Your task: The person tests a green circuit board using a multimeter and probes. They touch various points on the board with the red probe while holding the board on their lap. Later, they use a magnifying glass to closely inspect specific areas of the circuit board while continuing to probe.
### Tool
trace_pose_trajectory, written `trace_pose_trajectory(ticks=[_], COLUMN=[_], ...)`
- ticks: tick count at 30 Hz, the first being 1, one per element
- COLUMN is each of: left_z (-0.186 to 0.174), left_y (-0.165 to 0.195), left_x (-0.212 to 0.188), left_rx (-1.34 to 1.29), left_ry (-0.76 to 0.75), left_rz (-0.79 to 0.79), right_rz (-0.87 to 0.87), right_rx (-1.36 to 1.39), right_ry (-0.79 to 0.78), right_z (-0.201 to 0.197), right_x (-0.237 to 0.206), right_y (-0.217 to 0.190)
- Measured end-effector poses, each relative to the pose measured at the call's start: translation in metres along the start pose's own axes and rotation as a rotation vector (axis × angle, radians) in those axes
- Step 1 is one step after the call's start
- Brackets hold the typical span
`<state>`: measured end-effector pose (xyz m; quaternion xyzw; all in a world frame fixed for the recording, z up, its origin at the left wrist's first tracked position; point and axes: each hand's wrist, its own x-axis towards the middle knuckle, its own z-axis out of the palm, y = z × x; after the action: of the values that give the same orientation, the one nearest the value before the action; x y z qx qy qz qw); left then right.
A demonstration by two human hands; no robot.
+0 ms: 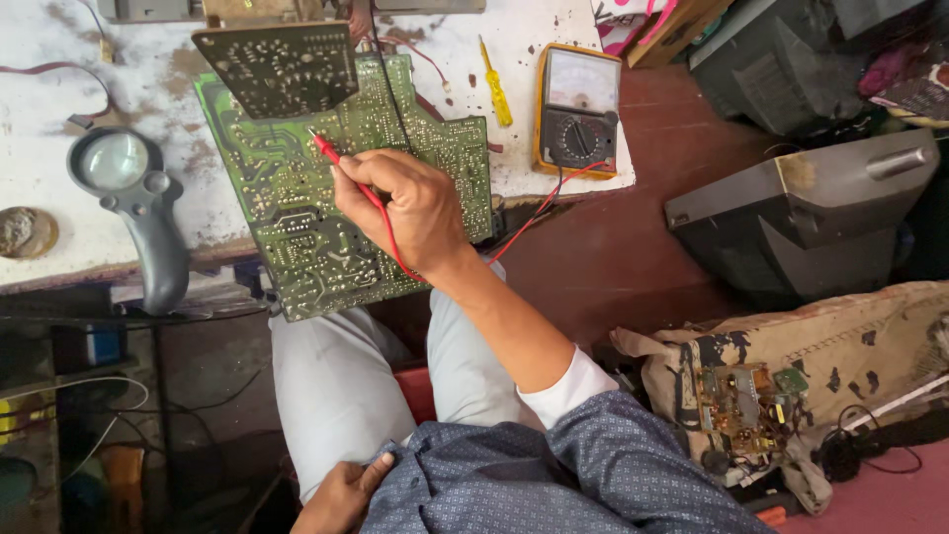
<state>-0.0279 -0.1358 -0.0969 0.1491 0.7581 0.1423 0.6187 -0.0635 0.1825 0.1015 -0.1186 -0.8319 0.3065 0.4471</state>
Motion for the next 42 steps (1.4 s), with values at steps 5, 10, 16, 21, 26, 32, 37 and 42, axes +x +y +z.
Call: trace_pose_trajectory(ticks=[5,10,16,21,26,32,37,42], left_z=[0.004,0.002,-0.007,-0.022,-0.032,-0.037,-0.03,-0.007], left_y=[0.0,-0.002,0.004,0.012,0.013,0.013,0.013,0.004], left_x=[-0.001,0.0,-0.017,-0.037,-0.041,-0.043,-0.032,-0.008], left_rx=[-0.052,-0.019,-0.092,-0.091,-0.116,-0.122,-0.08,-0.164], left_ry=[0.002,0.019,-0.065,-0.128,-0.168,-0.171,-0.146,-0.097], left_rz=[-0.002,0.026,0.078,0.076,0.106,0.094,0.016,0.021], right_rz=[0.006,0.024,0.011,-0.233,0.143,0.168,0.204,0.3], right_rx=[-0.005,0.001,-0.001,-0.011,0.621,0.448,0.21,-0.033], right_ry=[0.005,0.007,0.021,0.16,0.129,0.105,0.226,0.441], right_z=[0.0,0.002,0.009,0.008,-0.005,-0.028,-0.045,-0.096], right_x=[0.002,0.001,-0.003,-0.014,-0.038,-0.053,-0.06,-0.068], right_y=[-0.001,-0.003,0.004,0.015,0.029,0.028,0.036,0.067])
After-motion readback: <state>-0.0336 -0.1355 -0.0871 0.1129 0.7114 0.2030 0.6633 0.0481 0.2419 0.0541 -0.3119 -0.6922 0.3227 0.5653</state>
